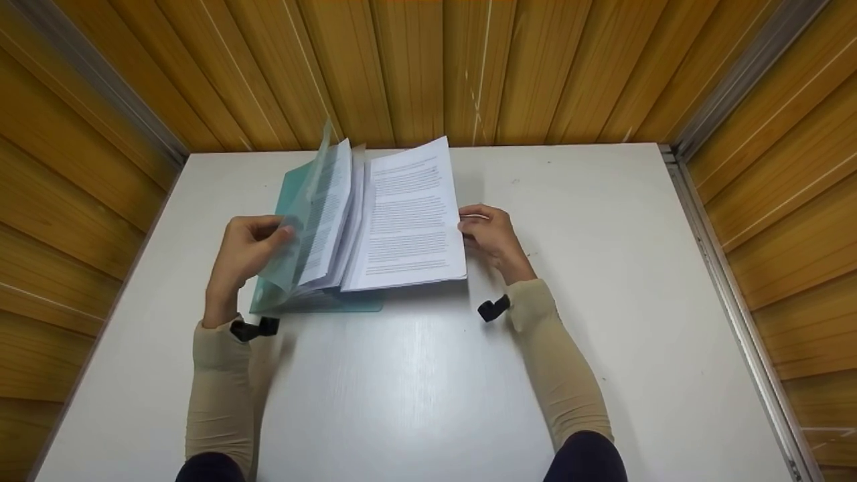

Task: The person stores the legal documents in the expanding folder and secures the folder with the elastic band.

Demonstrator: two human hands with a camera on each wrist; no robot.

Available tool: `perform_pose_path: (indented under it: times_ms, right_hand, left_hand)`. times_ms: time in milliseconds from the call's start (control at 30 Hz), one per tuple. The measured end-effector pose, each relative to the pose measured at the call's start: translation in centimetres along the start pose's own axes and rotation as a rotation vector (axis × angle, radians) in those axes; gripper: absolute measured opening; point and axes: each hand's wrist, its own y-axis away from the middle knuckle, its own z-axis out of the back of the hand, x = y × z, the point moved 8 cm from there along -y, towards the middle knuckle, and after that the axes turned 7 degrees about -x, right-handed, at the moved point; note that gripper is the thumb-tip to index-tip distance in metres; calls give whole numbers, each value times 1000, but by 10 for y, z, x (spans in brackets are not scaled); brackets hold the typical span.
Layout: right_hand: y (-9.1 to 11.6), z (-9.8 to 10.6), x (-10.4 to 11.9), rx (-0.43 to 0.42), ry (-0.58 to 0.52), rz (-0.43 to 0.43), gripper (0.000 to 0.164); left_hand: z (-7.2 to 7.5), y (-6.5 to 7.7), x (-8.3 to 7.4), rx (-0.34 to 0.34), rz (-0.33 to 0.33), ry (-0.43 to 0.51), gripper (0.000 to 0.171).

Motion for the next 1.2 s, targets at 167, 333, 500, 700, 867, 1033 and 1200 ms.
perform_pose_path:
  times_ms: [167, 333, 500, 700, 867, 1033, 1200]
  right_hand:
    - [-1, -10, -4, 11, 6, 1, 42]
    - [-1, -19, -5, 16, 0, 7, 42]
    - [-1, -24, -6, 8, -24, 15, 41]
    - [-1, -30, -4, 10, -45, 35, 41]
    - [1, -37, -4, 12, -37, 38, 41]
    - [4, -46, -5, 11, -30, 33, 40]
    - [5, -55, -5, 14, -39, 35, 38]
  left_hand:
    - [1, 0, 2, 0, 6, -3, 26]
    - [0, 1, 1, -3, 8, -6, 26]
    - [-1, 1, 0, 2, 15, -9, 26]
    - [-2, 0, -2, 5, 7, 2, 27]
    - [-2, -1, -1, 7, 5, 1, 27]
    - [-3, -1, 0, 4, 8, -3, 27]
    - [-1, 0, 0, 4, -4, -5, 26]
